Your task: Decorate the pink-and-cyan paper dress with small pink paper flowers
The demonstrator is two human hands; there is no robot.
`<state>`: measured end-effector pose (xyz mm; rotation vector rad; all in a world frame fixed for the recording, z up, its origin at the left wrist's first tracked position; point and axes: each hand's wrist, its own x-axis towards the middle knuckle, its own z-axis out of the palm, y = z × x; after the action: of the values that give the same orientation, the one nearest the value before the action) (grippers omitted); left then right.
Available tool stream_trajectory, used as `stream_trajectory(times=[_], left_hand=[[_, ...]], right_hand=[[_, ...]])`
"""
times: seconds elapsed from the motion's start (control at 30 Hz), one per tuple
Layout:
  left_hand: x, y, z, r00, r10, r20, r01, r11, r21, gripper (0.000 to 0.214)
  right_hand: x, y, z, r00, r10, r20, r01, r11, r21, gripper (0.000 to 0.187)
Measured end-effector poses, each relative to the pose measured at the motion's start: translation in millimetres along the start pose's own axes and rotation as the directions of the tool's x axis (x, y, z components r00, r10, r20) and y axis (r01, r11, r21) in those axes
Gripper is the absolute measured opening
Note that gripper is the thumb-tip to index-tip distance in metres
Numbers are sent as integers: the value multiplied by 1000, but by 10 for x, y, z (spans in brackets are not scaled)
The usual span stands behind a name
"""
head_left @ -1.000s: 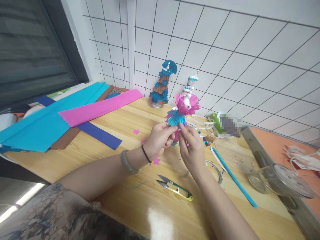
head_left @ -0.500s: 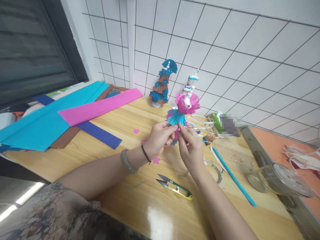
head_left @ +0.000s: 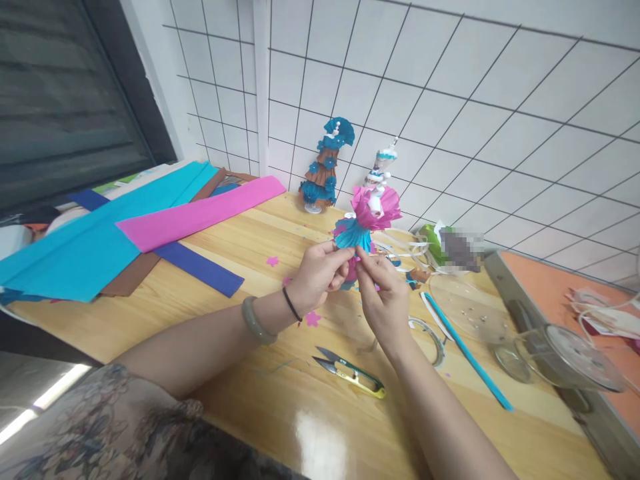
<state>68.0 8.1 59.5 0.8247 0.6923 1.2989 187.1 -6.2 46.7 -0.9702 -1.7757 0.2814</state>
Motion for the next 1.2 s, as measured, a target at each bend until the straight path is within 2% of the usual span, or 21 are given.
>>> stream_trajectory(times=[0.2,0.3,0.37,0.43,0.5,0.57,0.63,0.87,1.03,1.1,1.2], left_hand=[[1,-11,-7,1000,1,17,-2,1000,12,20],[5,-11,-9,1000,13,13,-14,1000,27,19],[10,-6,-11,1000,18,2,-18,999,43,19],[14,2,-13,1000,19,-4,-19,998,56,20],[17,7,-14,1000,20,-5,-19,998,66,20],[20,8,-16,1000,27,-7,-27,997,74,21],[21,5,-20,999,40,-6,-40,996,83,21],[14,-13,-32,998,68,1,-67,993,98,20],[19,-15,-28,997,75,-8,-74,993,96,20],[23,-18,-31,997,75,0,-75,993,88,20],[24,-22,-37,997,74,7,-74,994,82,20]], right_hand=[[-8,-28,-10,996,90,-4,-90,994,63,32],[-5,-21,-11,972,235,17,-234,956,174,30],[7,-12,-11,924,378,51,-375,875,308,30],[23,-3,-13,865,490,103,-478,748,461,31],[40,-1,-20,828,543,143,-515,634,576,32],[51,-6,-29,815,561,148,-517,586,624,32],[53,-11,-33,816,564,127,-508,596,621,30],[23,-11,-21,843,528,101,-506,717,480,30],[3,-45,-32,903,428,32,-409,835,369,29],[1,-54,-34,910,412,51,-403,846,349,29],[4,-47,-29,887,451,98,-454,814,363,31]])
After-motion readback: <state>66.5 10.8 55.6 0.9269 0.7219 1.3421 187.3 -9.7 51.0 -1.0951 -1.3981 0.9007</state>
